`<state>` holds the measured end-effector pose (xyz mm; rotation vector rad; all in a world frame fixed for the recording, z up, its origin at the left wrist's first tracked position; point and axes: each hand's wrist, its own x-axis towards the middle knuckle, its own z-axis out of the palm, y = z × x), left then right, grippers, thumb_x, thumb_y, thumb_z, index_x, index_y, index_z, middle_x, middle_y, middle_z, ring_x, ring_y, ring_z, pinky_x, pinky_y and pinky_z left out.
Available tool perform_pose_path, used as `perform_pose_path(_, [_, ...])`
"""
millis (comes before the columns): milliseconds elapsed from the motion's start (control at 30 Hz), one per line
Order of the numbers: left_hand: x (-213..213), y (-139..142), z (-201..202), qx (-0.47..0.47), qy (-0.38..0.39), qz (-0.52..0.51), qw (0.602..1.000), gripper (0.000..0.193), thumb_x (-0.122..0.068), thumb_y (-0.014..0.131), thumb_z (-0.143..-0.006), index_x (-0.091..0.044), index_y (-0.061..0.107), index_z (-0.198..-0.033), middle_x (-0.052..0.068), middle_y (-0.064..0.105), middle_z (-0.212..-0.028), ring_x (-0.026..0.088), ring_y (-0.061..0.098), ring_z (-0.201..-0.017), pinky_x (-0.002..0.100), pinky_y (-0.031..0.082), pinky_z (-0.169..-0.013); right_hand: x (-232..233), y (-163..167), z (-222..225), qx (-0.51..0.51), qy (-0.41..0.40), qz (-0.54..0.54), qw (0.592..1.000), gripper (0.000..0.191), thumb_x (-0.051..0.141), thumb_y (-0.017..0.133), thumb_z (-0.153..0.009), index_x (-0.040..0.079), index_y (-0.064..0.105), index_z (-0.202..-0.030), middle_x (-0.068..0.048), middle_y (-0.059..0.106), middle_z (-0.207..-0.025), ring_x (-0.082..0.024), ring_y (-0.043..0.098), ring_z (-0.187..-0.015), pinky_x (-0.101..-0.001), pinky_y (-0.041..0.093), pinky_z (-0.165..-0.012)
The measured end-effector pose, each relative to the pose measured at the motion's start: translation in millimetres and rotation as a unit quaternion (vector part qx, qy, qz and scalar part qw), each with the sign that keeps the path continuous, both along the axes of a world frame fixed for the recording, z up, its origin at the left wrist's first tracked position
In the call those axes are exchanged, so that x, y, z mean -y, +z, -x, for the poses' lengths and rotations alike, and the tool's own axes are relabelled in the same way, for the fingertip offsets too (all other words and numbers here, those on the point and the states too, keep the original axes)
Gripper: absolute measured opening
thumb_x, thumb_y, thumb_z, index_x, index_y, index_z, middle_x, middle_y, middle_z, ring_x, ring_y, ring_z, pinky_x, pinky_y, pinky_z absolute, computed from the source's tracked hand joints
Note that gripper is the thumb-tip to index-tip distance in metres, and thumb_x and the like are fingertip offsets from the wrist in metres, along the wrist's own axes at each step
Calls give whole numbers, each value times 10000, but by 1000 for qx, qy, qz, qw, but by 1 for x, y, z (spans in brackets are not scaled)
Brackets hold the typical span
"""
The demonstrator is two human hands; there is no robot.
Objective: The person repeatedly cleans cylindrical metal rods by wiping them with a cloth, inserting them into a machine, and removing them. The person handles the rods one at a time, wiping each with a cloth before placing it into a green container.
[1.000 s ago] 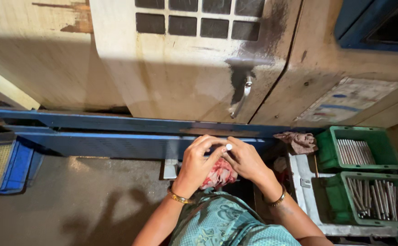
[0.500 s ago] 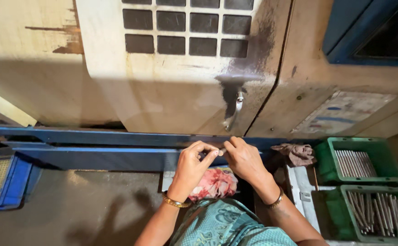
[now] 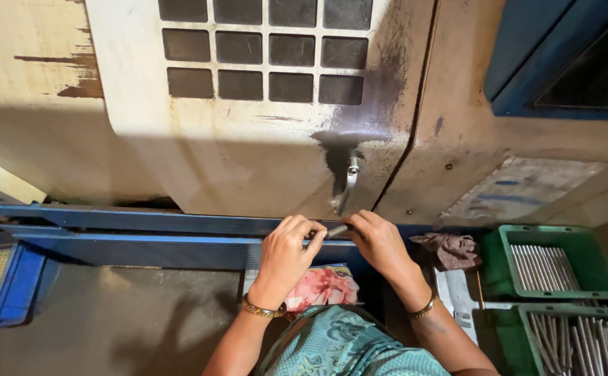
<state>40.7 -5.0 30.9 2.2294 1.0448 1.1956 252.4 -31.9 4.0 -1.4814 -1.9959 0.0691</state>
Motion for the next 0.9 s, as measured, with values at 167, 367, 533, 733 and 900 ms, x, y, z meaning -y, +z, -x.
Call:
perform_pose_path(167, [-4, -5, -5, -32, 21, -50, 998, 67, -145, 743, -864, -82, 721, -875, 64, 658, -840, 274, 646, -840, 411, 524, -725, -3, -7, -9, -35, 34, -4, 999, 329, -2, 669, -839, 51, 691, -1163, -148, 671, -969, -385, 657, -843, -461, 540, -682])
perform_pose_path(367, [-1, -18, -6, -88, 68, -145, 983, 83, -134, 732, -874, -77, 698, -925, 52, 631, -877, 260, 621, -867, 392, 515, -743, -9, -22, -8, -36, 19, 3, 999, 190, 62, 733, -825, 60, 703, -1012, -132, 651, -879, -385, 660, -797, -462, 533, -661])
perform_pose_path(533, [0, -20, -6, -102, 106, -180, 973, 88, -132, 730, -879, -72, 684, -923, 56, 616, -877, 256, 615, -877, 384, 520, -760, -16, -28, -8, -58, 28, -1, 998, 172, 70, 756, -787, 58, 672, -937, -135, 612, -852, -383, 658, -781, -452, 531, -639])
perform_pose_path(733, [-4, -18, -4, -28, 131, -116, 984, 75, -126, 750, -874, -70, 704, -893, 62, 661, -850, 265, 638, -828, 395, 530, -714, -24, -29, 4, -106, -7, 18, 994, 229, 46, 797, -757, 38, 603, -876, -130, 601, -841, -355, 657, -700, -423, 520, -587])
perform_pose_path(900, [-11, -20, -1, 103, 105, 0, 989, 74, -99, 759, -861, -30, 733, -871, 83, 711, -852, 236, 673, -755, 346, 544, -660, -24, -29, 15, -119, -23, -8, 993, 258, 44, 806, -763, 26, 562, -845, -144, 571, -836, -364, 640, -684, -433, 502, -572])
